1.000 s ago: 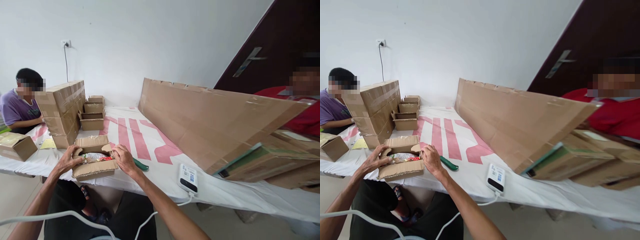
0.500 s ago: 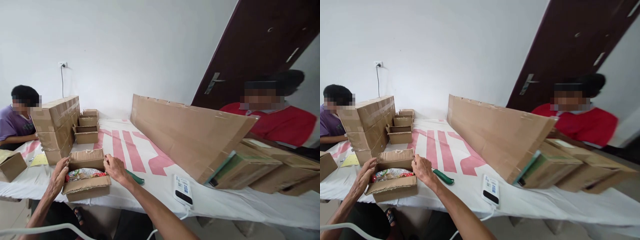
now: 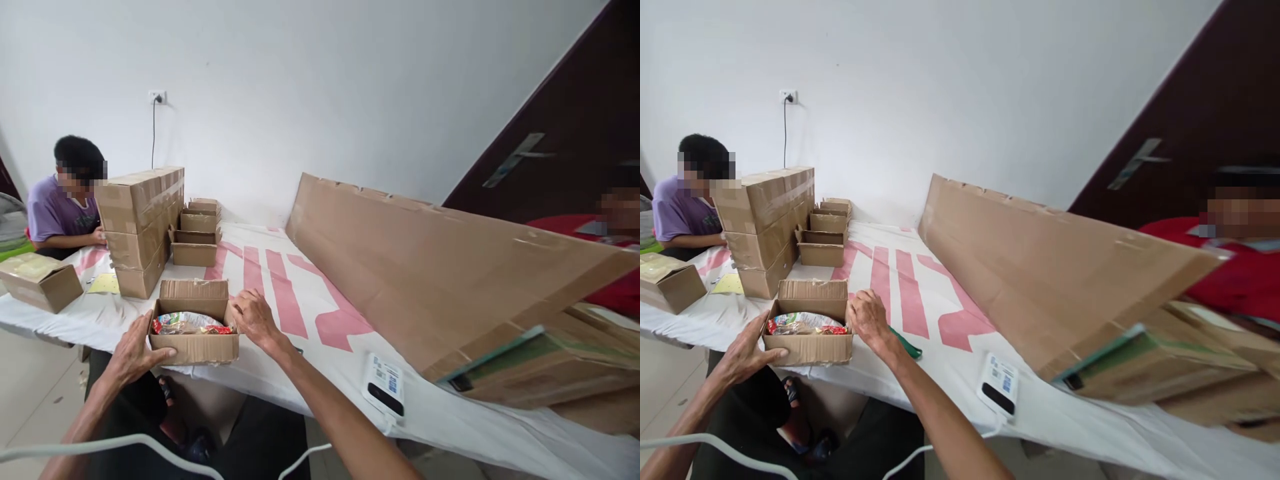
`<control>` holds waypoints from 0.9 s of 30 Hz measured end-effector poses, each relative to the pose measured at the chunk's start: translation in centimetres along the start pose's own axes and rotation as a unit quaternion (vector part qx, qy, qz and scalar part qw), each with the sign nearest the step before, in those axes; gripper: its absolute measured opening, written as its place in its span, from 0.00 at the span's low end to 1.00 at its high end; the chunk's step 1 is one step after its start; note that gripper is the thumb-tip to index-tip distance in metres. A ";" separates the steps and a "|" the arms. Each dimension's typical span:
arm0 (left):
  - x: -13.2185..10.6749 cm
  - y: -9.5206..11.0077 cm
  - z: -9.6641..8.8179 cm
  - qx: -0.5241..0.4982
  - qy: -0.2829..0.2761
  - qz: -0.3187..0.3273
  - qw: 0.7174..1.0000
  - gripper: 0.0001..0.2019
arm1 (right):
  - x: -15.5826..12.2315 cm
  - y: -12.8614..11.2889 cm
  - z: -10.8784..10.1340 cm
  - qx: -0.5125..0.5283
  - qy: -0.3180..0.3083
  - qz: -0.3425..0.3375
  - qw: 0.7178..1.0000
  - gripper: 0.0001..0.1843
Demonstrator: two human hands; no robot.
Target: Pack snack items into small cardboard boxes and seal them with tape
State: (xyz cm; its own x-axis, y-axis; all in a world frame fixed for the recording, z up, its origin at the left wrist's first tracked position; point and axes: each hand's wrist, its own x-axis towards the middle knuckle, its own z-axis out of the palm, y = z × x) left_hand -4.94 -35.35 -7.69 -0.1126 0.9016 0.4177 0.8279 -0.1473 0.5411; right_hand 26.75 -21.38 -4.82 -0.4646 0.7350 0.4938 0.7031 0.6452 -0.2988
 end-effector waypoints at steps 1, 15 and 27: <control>-0.4 0.1 0.4 -0.009 -0.007 -0.008 1.000 0.47 | 0.4 -0.7 -0.6 -0.004 -0.024 -0.020 0.999 0.14; -0.3 0.6 0.6 -0.037 -0.030 0.037 0.998 0.48 | 3.5 -5.9 -2.2 0.060 -0.275 -0.013 0.959 0.11; -0.2 1.2 0.1 -0.014 -0.039 0.027 0.999 0.38 | 1.9 -4.8 -1.4 0.098 -0.243 -0.062 0.963 0.06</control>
State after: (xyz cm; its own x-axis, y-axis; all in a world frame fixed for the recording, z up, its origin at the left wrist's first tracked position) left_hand -3.86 -35.63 -7.17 -0.0237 0.9211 0.3885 0.8160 -0.2067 0.5398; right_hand 23.26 -23.36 -1.32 -0.7697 0.6289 0.1096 0.5320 0.7268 -0.4345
